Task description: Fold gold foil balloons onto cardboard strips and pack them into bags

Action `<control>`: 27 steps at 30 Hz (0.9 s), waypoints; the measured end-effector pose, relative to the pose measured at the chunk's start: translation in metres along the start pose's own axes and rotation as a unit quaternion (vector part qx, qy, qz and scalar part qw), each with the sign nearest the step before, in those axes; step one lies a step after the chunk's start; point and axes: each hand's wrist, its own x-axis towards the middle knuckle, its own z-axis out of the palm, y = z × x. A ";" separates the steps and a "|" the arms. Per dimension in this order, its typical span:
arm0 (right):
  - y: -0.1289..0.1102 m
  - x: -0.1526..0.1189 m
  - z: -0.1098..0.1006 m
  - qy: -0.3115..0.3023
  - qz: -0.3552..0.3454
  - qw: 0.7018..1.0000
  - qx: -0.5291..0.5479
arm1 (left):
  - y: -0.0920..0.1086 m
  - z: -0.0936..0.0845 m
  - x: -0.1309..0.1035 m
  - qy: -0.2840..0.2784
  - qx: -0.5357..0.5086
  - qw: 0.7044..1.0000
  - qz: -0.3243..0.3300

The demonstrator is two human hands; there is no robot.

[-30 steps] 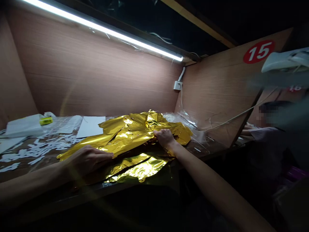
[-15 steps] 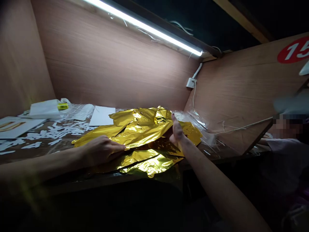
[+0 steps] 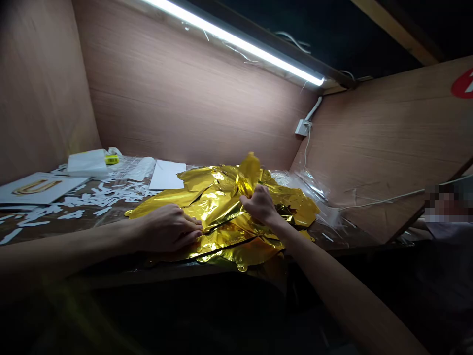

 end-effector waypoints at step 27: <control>-0.045 -0.022 0.017 -0.246 -0.403 0.735 -0.486 | -0.001 0.003 -0.003 -0.004 0.003 1.000 0.016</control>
